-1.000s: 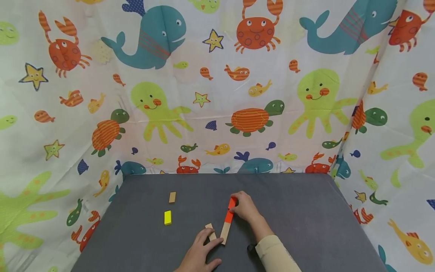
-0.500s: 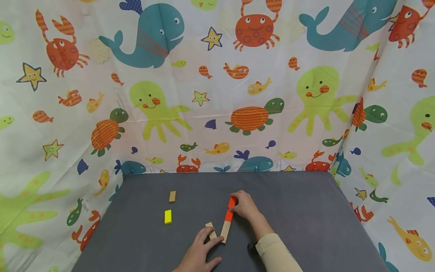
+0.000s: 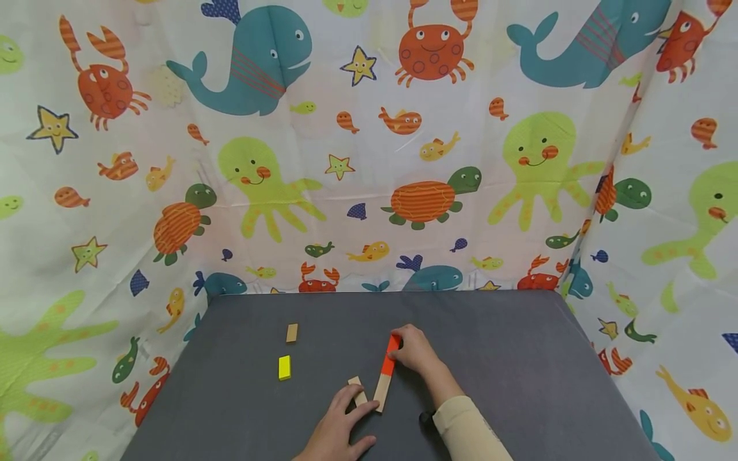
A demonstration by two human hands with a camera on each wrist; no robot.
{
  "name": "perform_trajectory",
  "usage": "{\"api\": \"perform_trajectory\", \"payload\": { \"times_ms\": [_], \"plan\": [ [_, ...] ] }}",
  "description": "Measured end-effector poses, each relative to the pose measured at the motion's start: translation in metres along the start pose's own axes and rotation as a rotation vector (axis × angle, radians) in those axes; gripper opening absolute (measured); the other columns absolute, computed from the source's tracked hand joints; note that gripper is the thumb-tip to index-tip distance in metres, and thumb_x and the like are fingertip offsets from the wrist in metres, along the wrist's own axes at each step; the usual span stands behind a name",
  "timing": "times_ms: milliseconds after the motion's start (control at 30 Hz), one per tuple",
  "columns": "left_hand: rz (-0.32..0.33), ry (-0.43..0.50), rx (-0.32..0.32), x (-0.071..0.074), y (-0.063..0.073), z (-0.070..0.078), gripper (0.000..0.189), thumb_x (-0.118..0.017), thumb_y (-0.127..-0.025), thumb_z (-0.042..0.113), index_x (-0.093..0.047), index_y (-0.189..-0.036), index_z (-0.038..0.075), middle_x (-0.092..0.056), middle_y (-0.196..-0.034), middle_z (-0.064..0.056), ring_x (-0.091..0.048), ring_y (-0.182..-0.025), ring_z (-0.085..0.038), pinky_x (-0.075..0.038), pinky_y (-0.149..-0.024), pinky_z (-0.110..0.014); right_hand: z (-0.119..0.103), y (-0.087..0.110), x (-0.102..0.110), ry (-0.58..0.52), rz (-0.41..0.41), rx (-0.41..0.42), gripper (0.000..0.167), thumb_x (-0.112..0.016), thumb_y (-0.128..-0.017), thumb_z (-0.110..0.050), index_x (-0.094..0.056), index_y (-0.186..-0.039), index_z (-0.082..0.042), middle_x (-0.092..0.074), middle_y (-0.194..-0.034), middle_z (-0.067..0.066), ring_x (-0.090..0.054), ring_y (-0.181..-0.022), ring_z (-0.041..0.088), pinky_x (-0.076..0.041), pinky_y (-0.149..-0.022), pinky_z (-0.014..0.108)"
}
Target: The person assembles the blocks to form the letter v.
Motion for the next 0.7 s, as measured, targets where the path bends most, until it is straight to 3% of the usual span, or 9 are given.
{"api": "perform_trajectory", "payload": {
  "times_ms": [400,700],
  "plan": [
    [-0.025,0.004,0.029,-0.002,-0.001,0.0,0.058,-0.072,-0.087,0.059,-0.048,-0.139,0.055,-0.035,-0.154,0.005,-0.036,-0.142,-0.027,-0.054,-0.099,-0.05,-0.001,0.005,0.005,-0.036,0.021,0.023,0.051,-0.087,-0.08,-0.017,-0.069,-0.127,-0.006,-0.064,-0.128,0.015,-0.061,-0.115,0.032,-0.051,-0.101,0.054],
    [-0.028,-0.007,0.035,-0.001,0.0,0.001,0.058,-0.071,-0.086,0.061,-0.049,-0.139,0.055,-0.036,-0.153,0.005,-0.037,-0.141,-0.027,-0.052,-0.101,-0.052,-0.012,0.013,0.018,-0.052,0.05,0.109,0.051,-0.084,-0.084,-0.019,-0.067,-0.129,-0.004,-0.062,-0.135,0.015,-0.059,-0.123,0.036,-0.049,-0.104,0.056]
  ]
}}
Point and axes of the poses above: each hand's wrist, its own y-axis away from the middle knuckle, its own x-axis out of the back of the hand, z = x × y, the point moved 4 cm from there along -y, towards the middle knuckle
